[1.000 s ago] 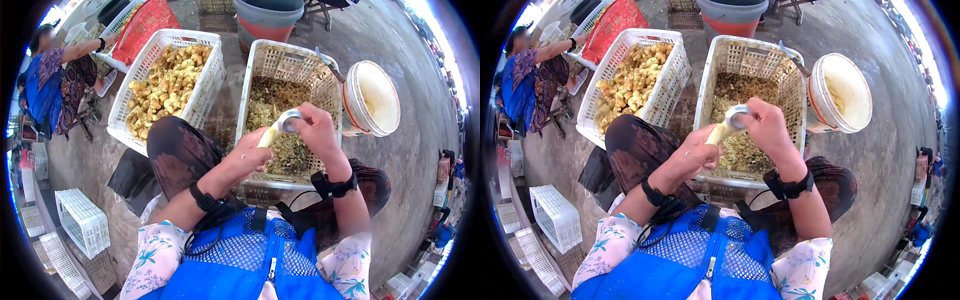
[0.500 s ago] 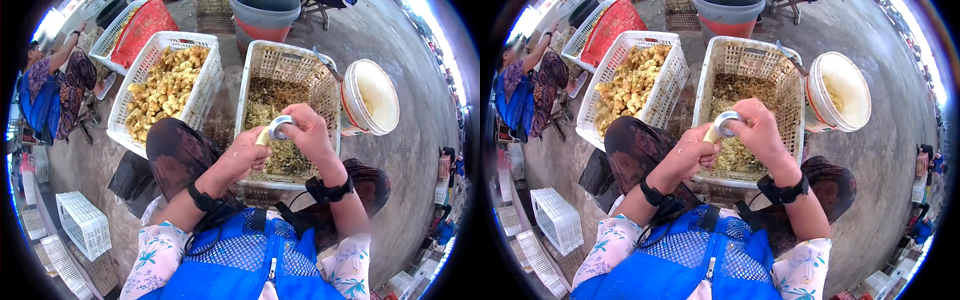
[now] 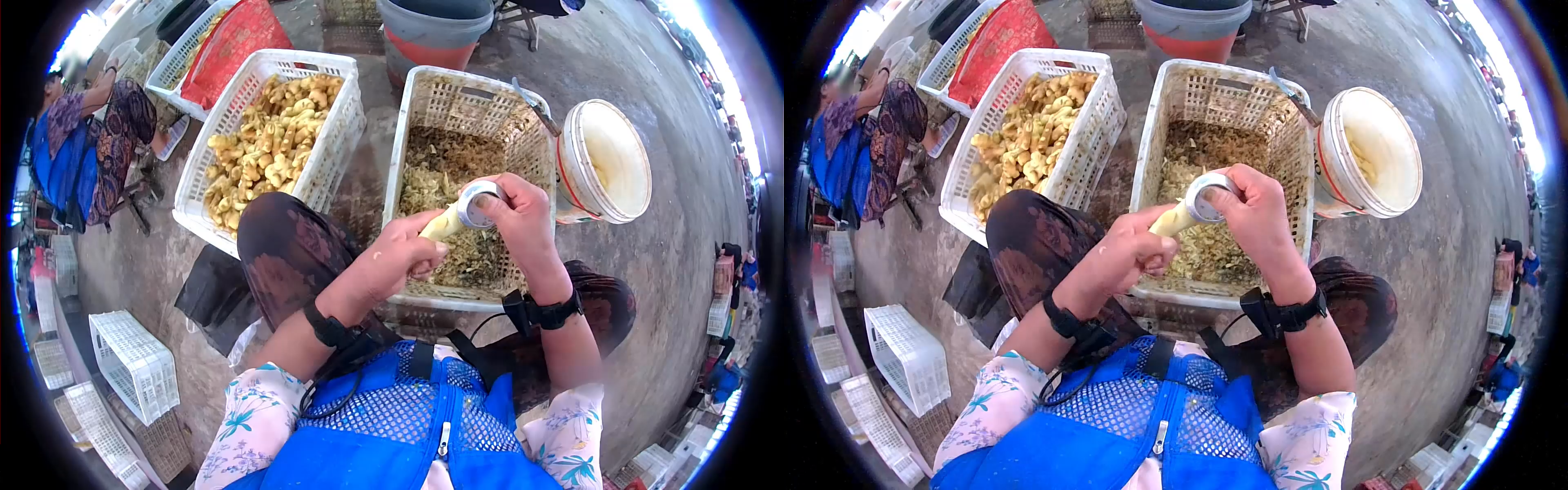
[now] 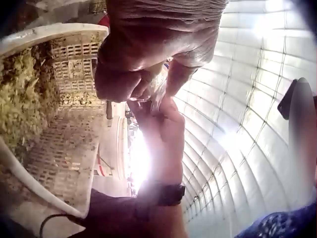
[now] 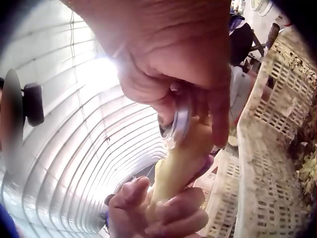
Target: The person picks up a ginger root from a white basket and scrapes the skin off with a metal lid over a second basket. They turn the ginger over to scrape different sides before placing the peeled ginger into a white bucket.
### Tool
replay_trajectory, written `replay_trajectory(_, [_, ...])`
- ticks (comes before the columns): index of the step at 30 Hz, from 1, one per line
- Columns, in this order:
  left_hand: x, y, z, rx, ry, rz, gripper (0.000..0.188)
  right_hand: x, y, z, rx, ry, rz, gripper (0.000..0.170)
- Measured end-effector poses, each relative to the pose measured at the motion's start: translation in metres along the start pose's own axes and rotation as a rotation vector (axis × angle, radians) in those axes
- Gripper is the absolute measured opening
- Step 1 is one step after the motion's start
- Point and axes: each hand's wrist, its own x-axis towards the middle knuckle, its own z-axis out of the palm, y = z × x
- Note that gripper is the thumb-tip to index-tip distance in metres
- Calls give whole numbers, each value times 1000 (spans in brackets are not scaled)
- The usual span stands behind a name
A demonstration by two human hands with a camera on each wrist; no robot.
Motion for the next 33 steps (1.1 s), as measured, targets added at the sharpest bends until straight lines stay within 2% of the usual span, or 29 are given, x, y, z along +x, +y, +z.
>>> replay_trajectory(3, [1,3,-3,22,17,-98,36,0,-1,1,125,-57,-37,13])
replay_trajectory(8, [-1,-3,2,214,31,26,25,-5,1,3,281,-149,-28,17])
replay_trajectory(12, [-1,-1,4,350,81,60,25,-4,9,3,153,-122,-89,20])
replay_trajectory(15, [1,-7,-4,433,61,130,38,-4,9,5,85,-82,-118,20])
replay_trajectory(17, [-1,-5,-3,495,90,151,38,-5,2,3,2,-64,-135,20])
replay_trajectory(23, [0,-3,-1,751,148,249,37,-2,-8,-15,46,-144,38,21])
replay_trajectory(26, [2,-9,0,886,191,328,33,-1,3,-6,199,-103,-93,19])
replay_trajectory(29, [3,-14,0,1038,218,412,29,-3,6,-5,-114,-175,-172,16])
replay_trajectory(33, [3,-19,-3,1139,231,516,27,0,4,-8,-135,-73,-108,16])
